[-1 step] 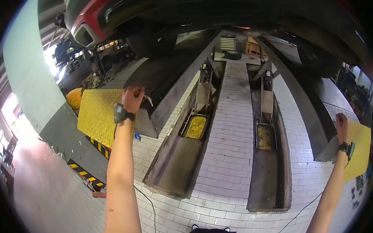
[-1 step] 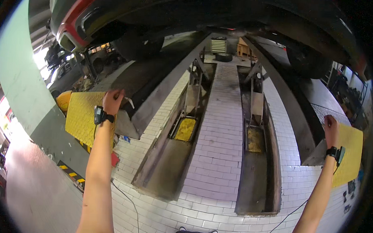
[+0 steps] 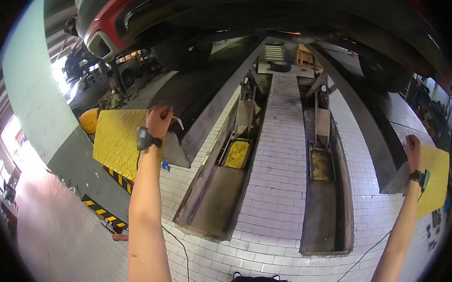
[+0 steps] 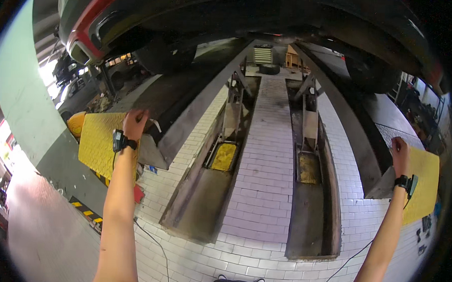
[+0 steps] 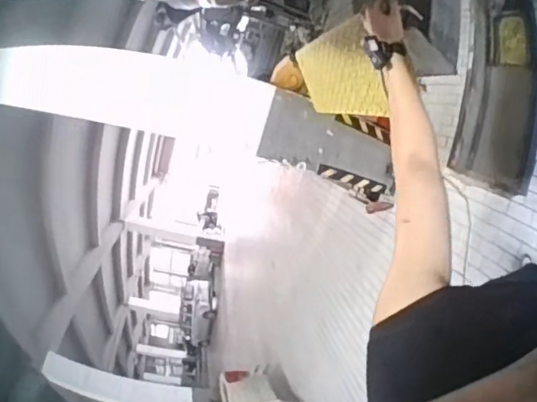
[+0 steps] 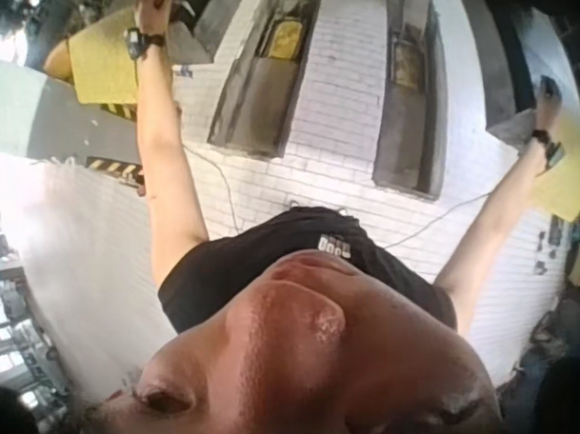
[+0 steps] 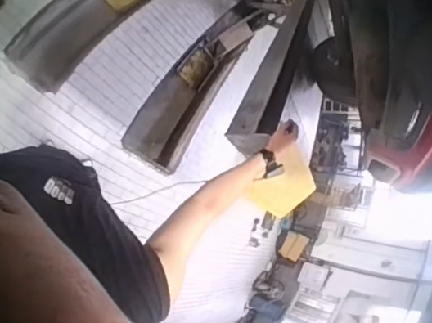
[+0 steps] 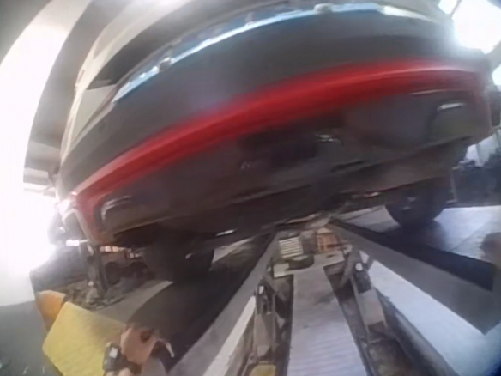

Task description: Inspecting the exhaust system and spare tire area of a vehicle on a lift, followed by walking through the service bay.

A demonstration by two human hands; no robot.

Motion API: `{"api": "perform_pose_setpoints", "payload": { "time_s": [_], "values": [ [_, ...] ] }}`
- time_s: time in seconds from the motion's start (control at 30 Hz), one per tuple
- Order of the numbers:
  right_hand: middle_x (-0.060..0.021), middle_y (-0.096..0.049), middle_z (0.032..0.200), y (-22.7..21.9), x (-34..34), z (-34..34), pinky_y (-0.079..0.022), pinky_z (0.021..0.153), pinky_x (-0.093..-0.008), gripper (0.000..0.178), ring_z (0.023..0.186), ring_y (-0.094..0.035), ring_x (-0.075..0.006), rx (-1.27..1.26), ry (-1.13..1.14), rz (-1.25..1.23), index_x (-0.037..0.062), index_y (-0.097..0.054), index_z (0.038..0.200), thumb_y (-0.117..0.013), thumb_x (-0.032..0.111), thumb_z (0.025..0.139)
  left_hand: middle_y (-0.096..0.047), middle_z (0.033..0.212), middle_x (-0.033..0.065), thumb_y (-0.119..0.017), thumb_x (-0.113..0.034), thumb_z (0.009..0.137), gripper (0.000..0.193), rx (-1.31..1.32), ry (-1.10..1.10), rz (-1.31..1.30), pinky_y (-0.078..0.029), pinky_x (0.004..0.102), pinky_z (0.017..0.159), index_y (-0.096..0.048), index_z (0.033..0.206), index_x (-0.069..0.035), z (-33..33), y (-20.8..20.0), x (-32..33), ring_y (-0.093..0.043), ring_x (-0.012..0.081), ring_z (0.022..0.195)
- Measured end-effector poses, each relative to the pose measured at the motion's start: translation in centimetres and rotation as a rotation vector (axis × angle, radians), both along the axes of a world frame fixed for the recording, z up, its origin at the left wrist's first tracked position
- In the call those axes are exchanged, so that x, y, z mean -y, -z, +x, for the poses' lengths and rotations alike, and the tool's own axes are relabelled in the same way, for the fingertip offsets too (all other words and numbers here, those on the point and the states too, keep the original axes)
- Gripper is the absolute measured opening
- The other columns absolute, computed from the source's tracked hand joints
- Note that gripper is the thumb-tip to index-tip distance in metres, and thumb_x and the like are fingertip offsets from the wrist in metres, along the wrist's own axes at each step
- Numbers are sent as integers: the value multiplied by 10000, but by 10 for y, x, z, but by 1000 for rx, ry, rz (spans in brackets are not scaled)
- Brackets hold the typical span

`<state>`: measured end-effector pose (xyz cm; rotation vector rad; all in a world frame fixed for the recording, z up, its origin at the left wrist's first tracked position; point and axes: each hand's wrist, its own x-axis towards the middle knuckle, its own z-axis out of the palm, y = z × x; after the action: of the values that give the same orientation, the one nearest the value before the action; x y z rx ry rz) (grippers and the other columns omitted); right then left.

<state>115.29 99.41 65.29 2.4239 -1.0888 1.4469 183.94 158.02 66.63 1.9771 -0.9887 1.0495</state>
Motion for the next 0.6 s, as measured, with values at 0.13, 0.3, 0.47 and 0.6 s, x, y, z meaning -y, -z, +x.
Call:
{"api": "perform_pose_setpoints", "payload": {
  "time_s": [0.13,0.3,0.47,0.6],
  "values": [
    [-177,-672,832,-5,-10,9,-472,685,-340,216,711,-619,-246,30,-24,56,-59,-643,952,-595,150,930,-674,969,169,-669,-294,853,282,-135,-12,21,-490,434,822,-718,939,-30,10,4,-2,-623,367,927],
    [-190,-671,827,1,-2,10,-480,671,-352,215,693,-624,-282,93,-79,-8,-68,-637,947,-601,143,924,-671,990,176,-661,-353,869,345,-84,-98,36,-486,431,852,-718,979,-30,26,13,-6,-624,367,961],
    [-195,-654,787,-9,-17,16,-481,667,-351,189,693,-631,-299,38,-45,54,-59,-639,944,-597,122,912,-671,968,175,-667,-340,868,335,-105,-37,2,-485,430,830,-714,964,-23,34,17,-6,-629,369,921],
    [-190,-658,775,-15,-29,16,-485,673,-348,177,714,-654,-287,40,-42,80,-53,-647,939,-603,112,895,-670,975,184,-666,-324,872,323,-174,-61,58,-486,438,801,-712,962,-17,28,9,-5,-638,362,878]
  ]
}}
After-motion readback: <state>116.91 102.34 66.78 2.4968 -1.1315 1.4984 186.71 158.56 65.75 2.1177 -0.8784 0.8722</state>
